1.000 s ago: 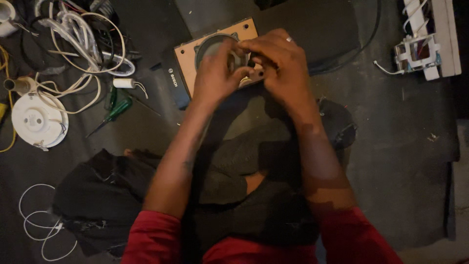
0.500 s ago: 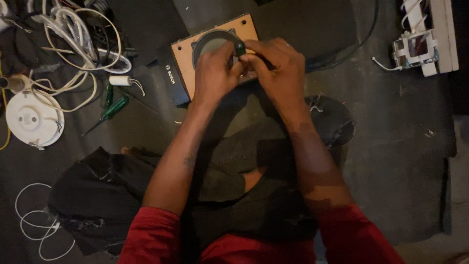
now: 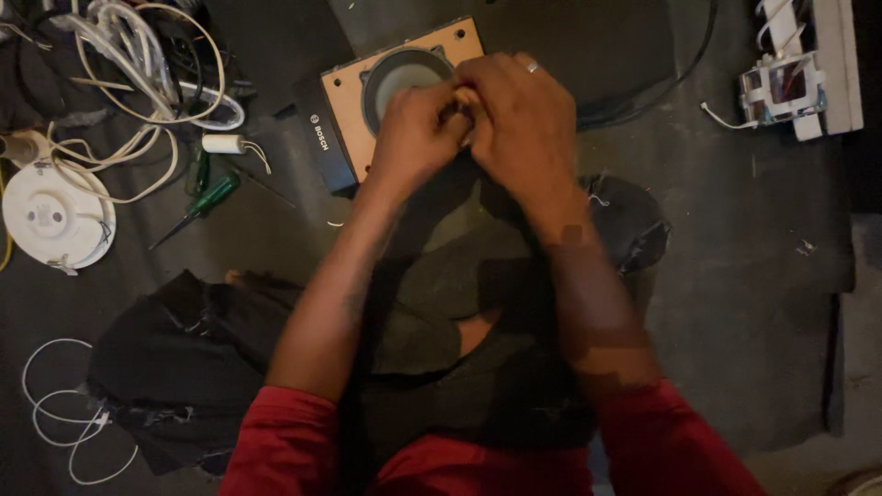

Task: The person uses a screwdriver to remove screws from a speaker mounted on a wooden board. They then flip the speaker over and continue to adjust the screws on the back side.

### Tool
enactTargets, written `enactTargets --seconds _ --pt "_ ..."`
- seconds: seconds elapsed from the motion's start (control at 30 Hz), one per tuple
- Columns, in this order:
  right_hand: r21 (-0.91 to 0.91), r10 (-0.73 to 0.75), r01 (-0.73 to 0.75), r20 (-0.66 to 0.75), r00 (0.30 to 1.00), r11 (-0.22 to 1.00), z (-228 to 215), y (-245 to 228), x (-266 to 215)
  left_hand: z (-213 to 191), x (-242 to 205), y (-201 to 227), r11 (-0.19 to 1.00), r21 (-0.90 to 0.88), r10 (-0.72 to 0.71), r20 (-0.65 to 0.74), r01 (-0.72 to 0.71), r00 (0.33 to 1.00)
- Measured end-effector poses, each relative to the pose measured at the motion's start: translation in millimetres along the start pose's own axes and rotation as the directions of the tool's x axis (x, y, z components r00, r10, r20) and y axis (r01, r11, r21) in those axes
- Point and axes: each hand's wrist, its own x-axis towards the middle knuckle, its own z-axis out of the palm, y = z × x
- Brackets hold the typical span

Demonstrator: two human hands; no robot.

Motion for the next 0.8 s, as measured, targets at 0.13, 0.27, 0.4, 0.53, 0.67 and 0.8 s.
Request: enactTargets --seconds 0.13,0.27,0.4,0.53,0.67,0.8 --pt "0.003 -0.013 0.013 0.08 0.997 1.0 -8.2 0.8 1.5 0.8 -2.5 -2.1 0.998 -0.05 0.028 -0.019 -0.029 0.999" --pt "0.071 -0.081 0.076 0.069 0.994 0.995 -13.8 -3.2 2.3 11.9 -6.5 -2.7 0.974 0.073 0.224 -0.185 -0.213 0.957" --pt "0.122 0.084 -0.075 -0.066 0.994 0.99 -13.4 -12.5 4.8 12.6 -5.6 3.8 0.989 0.117 0.101 -0.12 -0.087 0.988" --pt "0.1 0.128 -0.128 0.002 0.992 0.987 -10.3 -7.0 4.6 11.8 -6.5 9.1 0.996 0.077 0.06 -0.129 -0.05 0.99" --pt "0.099 -0.041 0.037 0.045 0.998 0.994 -11.5 0.9 4.7 3.8 -5.4 6.0 0.997 -0.081 0.014 -0.075 -0.02 0.997" --pt "0.151 -0.114 0.106 0.046 0.992 0.983 -13.3 -1.1 5.7 6.7 -4.8 -2.4 0.96 -0.143 0.227 -0.1 -0.24 0.969"
